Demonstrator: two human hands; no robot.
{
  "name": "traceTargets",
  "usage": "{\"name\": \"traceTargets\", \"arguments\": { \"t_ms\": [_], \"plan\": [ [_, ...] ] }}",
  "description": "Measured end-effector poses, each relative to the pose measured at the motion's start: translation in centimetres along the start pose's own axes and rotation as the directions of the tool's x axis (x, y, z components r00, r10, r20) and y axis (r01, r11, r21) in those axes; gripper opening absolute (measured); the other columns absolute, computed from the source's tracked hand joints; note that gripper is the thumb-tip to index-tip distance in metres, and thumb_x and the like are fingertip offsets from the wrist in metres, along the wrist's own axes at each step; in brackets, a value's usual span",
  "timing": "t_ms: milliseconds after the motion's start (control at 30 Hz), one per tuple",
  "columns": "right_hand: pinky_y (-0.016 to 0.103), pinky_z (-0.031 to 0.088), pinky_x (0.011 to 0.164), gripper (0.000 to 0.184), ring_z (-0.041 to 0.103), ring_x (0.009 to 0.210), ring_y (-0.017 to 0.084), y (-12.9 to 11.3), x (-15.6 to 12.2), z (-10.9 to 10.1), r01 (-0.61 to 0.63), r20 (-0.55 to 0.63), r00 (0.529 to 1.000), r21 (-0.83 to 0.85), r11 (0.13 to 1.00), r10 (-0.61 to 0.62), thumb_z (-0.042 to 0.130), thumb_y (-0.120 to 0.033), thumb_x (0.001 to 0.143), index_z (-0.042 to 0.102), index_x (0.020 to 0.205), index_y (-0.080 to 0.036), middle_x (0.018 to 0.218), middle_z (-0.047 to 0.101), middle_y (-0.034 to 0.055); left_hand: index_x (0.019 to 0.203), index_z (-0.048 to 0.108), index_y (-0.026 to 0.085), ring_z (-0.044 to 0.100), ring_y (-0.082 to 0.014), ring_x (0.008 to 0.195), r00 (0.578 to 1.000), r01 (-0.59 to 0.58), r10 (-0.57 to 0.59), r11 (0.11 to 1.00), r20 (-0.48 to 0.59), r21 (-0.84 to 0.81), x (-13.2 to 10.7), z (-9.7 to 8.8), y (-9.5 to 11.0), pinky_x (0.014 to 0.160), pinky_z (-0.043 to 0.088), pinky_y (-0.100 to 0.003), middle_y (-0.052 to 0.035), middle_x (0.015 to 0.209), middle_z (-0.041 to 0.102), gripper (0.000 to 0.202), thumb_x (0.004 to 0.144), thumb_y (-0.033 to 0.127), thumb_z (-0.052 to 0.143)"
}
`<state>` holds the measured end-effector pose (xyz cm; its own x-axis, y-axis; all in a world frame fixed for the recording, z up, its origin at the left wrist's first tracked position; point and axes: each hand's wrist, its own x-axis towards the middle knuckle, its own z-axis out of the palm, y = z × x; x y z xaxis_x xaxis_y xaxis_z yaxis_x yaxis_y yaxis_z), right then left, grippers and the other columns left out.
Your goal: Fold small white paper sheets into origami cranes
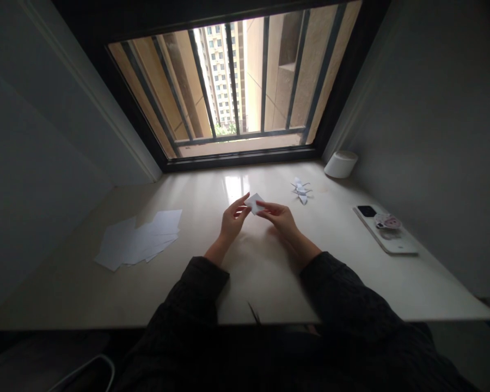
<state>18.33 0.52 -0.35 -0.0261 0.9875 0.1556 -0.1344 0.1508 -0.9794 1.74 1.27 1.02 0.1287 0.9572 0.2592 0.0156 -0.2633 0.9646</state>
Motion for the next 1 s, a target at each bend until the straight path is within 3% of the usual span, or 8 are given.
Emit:
{"name": "traceTargets", "arguments": {
  "t_ms": [233,533,767,1000],
  "plan": [
    [0.040,0.052,0.083,0.048,0.069,0.084,0.023,0.3,0.1,0.0,-0.016,-0.056,0.998,0.011,1.000,0.016,0.082,-0.041,0.057,0.073,0.100,-0.021,0.089,0.075,0.0069,0.106,0.069,0.025,0.064,-0.0171,0.088,0.990,-0.141,0.140,0.982,0.020,0.124,-0.4,0.3,-0.1,0.072,0.054,-0.028,-0.0067,0.103,0.065,0.037,0.072,0.039,0.072],
    [0.036,0.051,0.079,0.043,0.068,0.081,0.022,0.0,0.0,0.0,-0.033,-0.057,0.998,0.032,0.999,0.035,0.082,-0.038,0.058,0.074,0.097,-0.024,0.087,0.075,0.0049,0.104,0.070,0.027,0.063,-0.0161,0.086,0.979,-0.204,0.203,0.969,0.026,0.142,-0.1,0.2,-0.7,0.068,0.056,-0.027,-0.0049,0.098,0.064,0.035,0.070,0.037,0.074],
    [0.034,0.050,0.071,0.040,0.066,0.073,0.019,-0.2,-0.1,0.1,-0.029,-0.084,0.996,0.026,0.999,0.032,0.081,-0.039,0.059,0.075,0.095,-0.023,0.080,0.075,0.0047,0.102,0.071,0.026,0.064,-0.0169,0.086,0.977,-0.212,0.208,0.966,0.040,0.147,-0.3,0.2,-0.5,0.069,0.056,-0.028,-0.0056,0.098,0.065,0.033,0.071,0.036,0.074],
    [0.034,0.049,0.068,0.031,0.062,0.065,0.016,-0.4,-0.3,0.4,-0.008,-0.143,0.990,0.040,0.999,0.014,0.080,-0.039,0.060,0.077,0.087,-0.024,0.077,0.075,0.0052,0.094,0.074,0.025,0.064,-0.0176,0.087,0.986,-0.165,0.168,0.979,-0.014,0.118,-0.7,0.6,0.7,0.069,0.054,-0.028,-0.0060,0.095,0.067,0.026,0.071,0.038,0.073]
  ]
}}
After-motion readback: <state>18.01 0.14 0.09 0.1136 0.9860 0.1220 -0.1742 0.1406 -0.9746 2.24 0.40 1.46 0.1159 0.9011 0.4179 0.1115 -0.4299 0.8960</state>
